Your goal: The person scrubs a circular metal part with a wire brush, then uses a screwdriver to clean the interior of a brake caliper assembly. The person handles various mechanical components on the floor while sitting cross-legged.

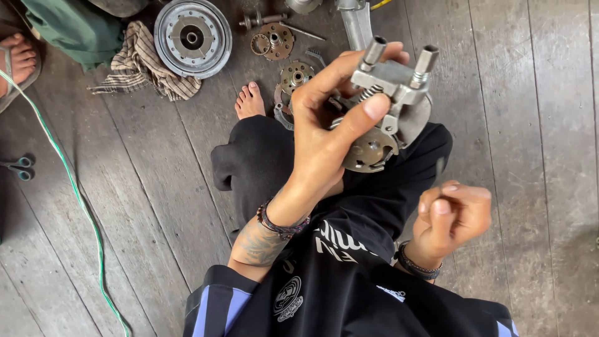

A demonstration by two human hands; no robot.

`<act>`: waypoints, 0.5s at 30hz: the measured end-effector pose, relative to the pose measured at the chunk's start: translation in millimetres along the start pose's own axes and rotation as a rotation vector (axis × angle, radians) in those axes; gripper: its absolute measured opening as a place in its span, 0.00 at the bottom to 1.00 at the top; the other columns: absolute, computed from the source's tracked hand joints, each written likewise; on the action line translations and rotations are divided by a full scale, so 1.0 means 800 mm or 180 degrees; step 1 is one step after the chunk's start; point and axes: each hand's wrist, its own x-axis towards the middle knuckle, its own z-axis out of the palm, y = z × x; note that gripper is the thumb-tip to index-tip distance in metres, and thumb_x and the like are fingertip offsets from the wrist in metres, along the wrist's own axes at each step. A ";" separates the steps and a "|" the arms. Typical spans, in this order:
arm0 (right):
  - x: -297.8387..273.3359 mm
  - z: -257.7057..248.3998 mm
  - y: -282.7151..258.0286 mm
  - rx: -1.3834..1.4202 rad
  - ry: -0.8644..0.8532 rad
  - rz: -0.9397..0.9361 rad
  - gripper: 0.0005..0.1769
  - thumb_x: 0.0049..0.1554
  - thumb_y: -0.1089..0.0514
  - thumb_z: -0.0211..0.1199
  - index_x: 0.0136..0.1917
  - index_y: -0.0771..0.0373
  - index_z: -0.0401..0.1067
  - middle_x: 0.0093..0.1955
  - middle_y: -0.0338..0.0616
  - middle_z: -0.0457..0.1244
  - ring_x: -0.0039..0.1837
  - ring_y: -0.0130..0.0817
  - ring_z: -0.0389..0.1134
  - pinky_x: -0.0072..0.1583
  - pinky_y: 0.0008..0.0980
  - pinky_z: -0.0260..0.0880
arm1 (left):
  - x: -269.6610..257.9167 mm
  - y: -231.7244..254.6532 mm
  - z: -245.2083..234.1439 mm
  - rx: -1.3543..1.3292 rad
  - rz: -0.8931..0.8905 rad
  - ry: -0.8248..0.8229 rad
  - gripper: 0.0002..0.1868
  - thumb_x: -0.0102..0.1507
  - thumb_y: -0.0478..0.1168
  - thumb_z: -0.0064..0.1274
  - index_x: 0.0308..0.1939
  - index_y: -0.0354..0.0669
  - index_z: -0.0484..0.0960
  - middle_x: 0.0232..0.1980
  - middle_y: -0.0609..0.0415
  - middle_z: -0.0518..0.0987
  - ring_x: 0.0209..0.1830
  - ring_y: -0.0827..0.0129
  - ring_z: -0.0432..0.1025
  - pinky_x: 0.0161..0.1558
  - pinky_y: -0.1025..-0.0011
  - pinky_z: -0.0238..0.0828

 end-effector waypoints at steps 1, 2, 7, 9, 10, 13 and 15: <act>-0.004 -0.003 0.004 0.0002 -0.0018 0.0001 0.06 0.60 0.59 0.52 0.51 0.60 0.59 0.33 0.34 0.50 0.31 0.22 0.52 0.36 0.19 0.51 | 0.000 -0.002 0.001 -0.0001 0.0006 0.0017 0.22 0.66 0.39 0.60 0.65 0.45 0.80 0.62 0.55 0.83 0.58 0.73 0.77 0.63 0.76 0.70; -0.009 -0.005 0.007 0.0058 -0.0083 -0.0004 0.08 0.58 0.60 0.53 0.50 0.63 0.61 0.35 0.38 0.55 0.31 0.23 0.54 0.37 0.20 0.56 | 0.000 -0.003 0.002 0.0087 0.0055 0.0018 0.22 0.66 0.37 0.61 0.65 0.46 0.80 0.62 0.57 0.83 0.55 0.75 0.77 0.63 0.77 0.71; -0.008 0.008 -0.008 -0.0226 -0.0441 0.0086 0.06 0.60 0.62 0.57 0.50 0.64 0.65 0.35 0.39 0.59 0.31 0.23 0.58 0.36 0.18 0.55 | -0.001 -0.013 0.001 0.0259 0.0296 0.0022 0.23 0.66 0.35 0.65 0.65 0.49 0.79 0.62 0.60 0.82 0.52 0.76 0.78 0.62 0.78 0.75; -0.011 0.012 -0.008 -0.0236 -0.0421 0.0169 0.07 0.60 0.60 0.58 0.50 0.64 0.65 0.34 0.39 0.59 0.31 0.23 0.59 0.37 0.17 0.56 | -0.001 -0.012 0.002 0.0304 0.0240 0.0019 0.23 0.65 0.34 0.64 0.64 0.47 0.79 0.62 0.59 0.82 0.53 0.76 0.78 0.62 0.78 0.73; -0.011 0.016 -0.008 -0.0239 -0.0433 0.0169 0.07 0.60 0.60 0.58 0.50 0.64 0.65 0.34 0.39 0.59 0.31 0.23 0.59 0.37 0.17 0.56 | -0.001 -0.013 0.001 0.0300 0.0242 0.0029 0.23 0.65 0.34 0.64 0.64 0.47 0.79 0.62 0.59 0.82 0.53 0.76 0.78 0.62 0.78 0.73; -0.010 0.023 -0.008 -0.0116 -0.0362 0.0160 0.07 0.60 0.59 0.56 0.51 0.63 0.64 0.32 0.37 0.56 0.30 0.23 0.55 0.37 0.18 0.55 | -0.001 -0.016 0.001 0.0309 0.0287 -0.0018 0.25 0.65 0.34 0.65 0.65 0.49 0.79 0.62 0.59 0.83 0.52 0.76 0.79 0.61 0.79 0.75; -0.010 0.025 -0.006 -0.0071 -0.0295 0.0032 0.07 0.62 0.60 0.55 0.53 0.64 0.64 0.38 0.41 0.59 0.31 0.23 0.57 0.39 0.21 0.65 | -0.001 -0.016 0.002 0.0319 0.0259 -0.0054 0.24 0.65 0.33 0.65 0.64 0.51 0.79 0.53 0.63 0.81 0.44 0.80 0.72 0.53 0.80 0.68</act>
